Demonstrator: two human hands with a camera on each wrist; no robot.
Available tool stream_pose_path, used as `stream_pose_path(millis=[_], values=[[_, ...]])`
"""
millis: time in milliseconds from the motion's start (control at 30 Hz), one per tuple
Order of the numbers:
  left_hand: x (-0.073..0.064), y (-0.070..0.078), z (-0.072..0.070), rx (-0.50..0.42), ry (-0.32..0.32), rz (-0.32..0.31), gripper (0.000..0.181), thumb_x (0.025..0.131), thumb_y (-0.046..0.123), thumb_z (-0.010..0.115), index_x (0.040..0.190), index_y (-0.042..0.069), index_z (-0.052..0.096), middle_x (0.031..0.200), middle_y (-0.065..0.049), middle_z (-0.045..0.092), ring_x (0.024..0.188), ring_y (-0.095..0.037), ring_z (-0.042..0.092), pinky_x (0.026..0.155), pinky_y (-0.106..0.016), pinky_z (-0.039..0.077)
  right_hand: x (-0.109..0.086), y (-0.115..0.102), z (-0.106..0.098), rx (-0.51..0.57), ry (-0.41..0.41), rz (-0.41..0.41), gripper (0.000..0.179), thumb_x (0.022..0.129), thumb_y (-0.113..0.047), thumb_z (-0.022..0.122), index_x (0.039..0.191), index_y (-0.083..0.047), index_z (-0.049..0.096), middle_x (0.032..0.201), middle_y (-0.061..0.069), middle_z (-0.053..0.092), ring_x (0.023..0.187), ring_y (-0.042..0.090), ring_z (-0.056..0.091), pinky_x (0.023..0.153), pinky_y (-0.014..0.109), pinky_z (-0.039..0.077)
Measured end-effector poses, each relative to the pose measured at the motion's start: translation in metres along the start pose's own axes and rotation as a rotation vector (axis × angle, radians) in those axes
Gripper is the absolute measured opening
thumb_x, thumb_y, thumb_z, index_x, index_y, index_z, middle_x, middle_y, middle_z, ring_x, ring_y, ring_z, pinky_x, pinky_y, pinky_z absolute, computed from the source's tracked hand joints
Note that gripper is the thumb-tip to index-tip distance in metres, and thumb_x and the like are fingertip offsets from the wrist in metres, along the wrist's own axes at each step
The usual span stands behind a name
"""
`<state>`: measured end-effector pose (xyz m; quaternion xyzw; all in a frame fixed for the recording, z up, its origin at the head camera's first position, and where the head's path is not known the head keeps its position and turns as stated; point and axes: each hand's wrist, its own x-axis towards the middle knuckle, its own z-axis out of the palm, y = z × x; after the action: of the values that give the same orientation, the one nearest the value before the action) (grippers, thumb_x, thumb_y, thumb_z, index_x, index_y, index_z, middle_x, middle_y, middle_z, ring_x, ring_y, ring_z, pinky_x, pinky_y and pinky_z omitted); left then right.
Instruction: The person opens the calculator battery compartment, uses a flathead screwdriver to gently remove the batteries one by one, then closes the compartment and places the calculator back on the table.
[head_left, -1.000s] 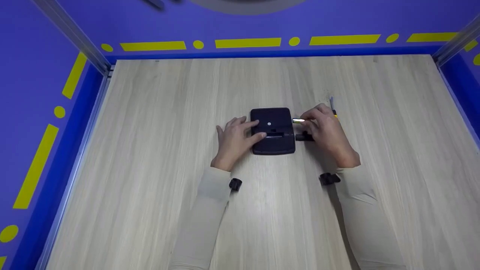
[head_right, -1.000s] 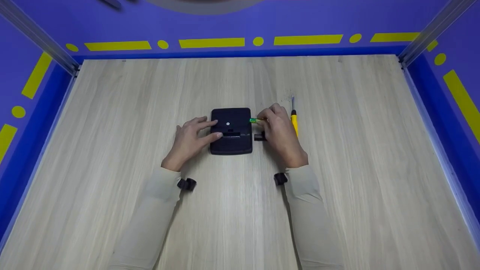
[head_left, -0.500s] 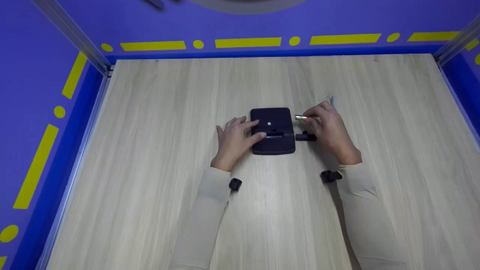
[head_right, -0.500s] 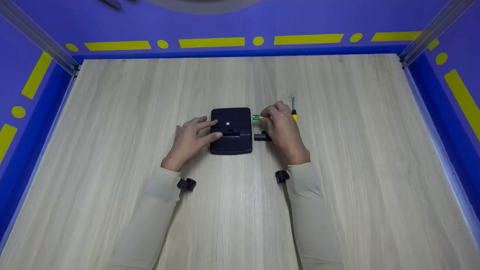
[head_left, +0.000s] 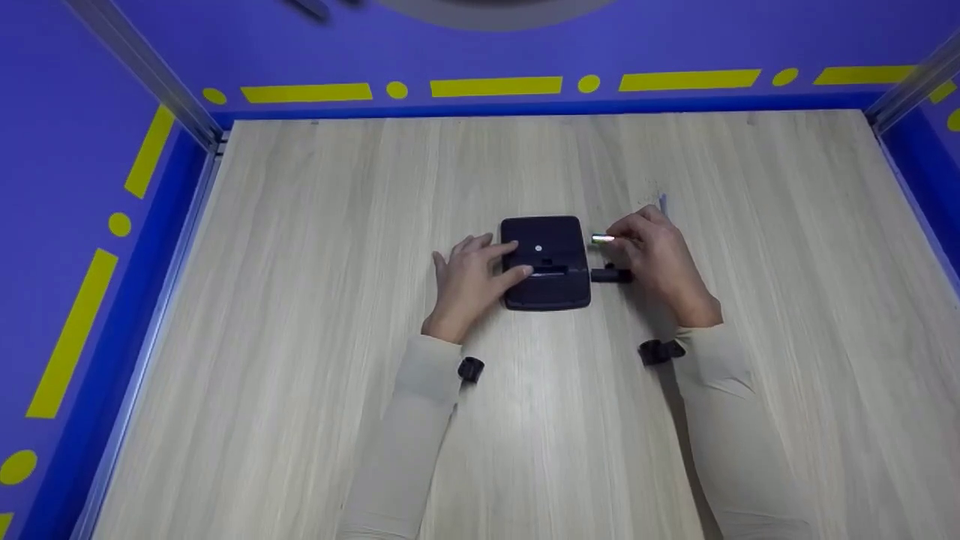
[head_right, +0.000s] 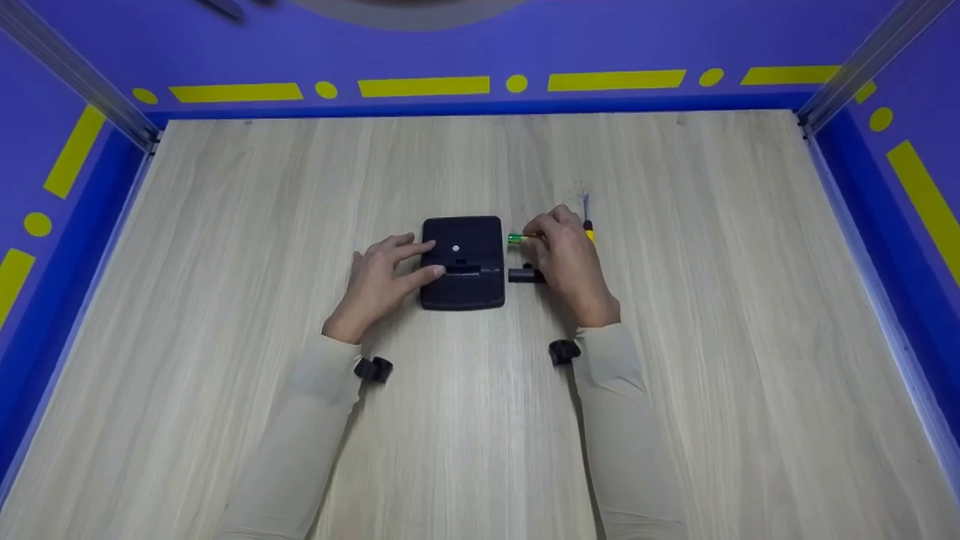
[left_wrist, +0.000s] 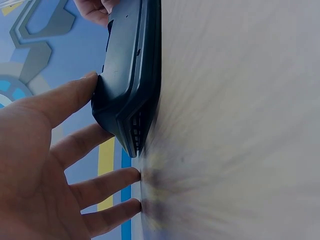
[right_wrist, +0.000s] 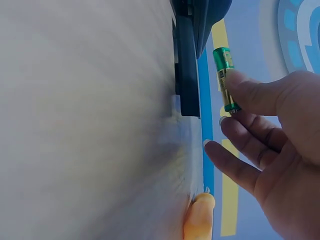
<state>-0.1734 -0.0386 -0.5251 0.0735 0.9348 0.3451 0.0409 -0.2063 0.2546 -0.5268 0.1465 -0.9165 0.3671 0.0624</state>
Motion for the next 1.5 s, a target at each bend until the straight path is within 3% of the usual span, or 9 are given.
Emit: stream_pose_path(millis=[233, 767, 1500], values=[[0.0004, -0.0001, -0.0002, 0.001, 0.008, 0.007, 0.056, 0.097, 0.052, 0.075, 0.144, 0.021, 0.069, 0.157, -0.016, 0.053, 0.152, -0.039, 0.038, 0.117, -0.081, 0.009, 0.0010, 0.0019, -0.0007, -0.039, -0.027, 0.045, 0.008, 0.098, 0.004, 0.073, 0.105, 0.004, 0.077, 0.103, 0.016, 0.063, 0.094, 0.032, 0.063, 0.084, 0.044, 0.050], [-0.0011, -0.0002, -0.0009, -0.006, 0.008, 0.010, 0.057, 0.096, 0.052, 0.076, 0.143, 0.020, 0.070, 0.157, -0.016, 0.054, 0.152, -0.039, 0.039, 0.118, -0.080, 0.010, 0.0017, 0.0019, -0.0002, -0.045, -0.060, 0.107, 0.008, 0.096, 0.002, 0.076, 0.103, 0.002, 0.079, 0.097, 0.017, 0.063, 0.084, 0.030, 0.058, 0.076, 0.041, 0.045], [-0.0012, -0.0008, 0.0002, -0.018, 0.009, 0.013, 0.056, 0.097, 0.051, 0.075, 0.143, 0.019, 0.070, 0.157, -0.017, 0.053, 0.152, -0.039, 0.038, 0.118, -0.080, 0.008, 0.0018, 0.0035, 0.0024, -0.065, -0.060, 0.106, 0.022, 0.094, 0.012, 0.071, 0.114, 0.005, 0.076, 0.106, 0.023, 0.065, 0.090, 0.034, 0.062, 0.079, 0.045, 0.048]])
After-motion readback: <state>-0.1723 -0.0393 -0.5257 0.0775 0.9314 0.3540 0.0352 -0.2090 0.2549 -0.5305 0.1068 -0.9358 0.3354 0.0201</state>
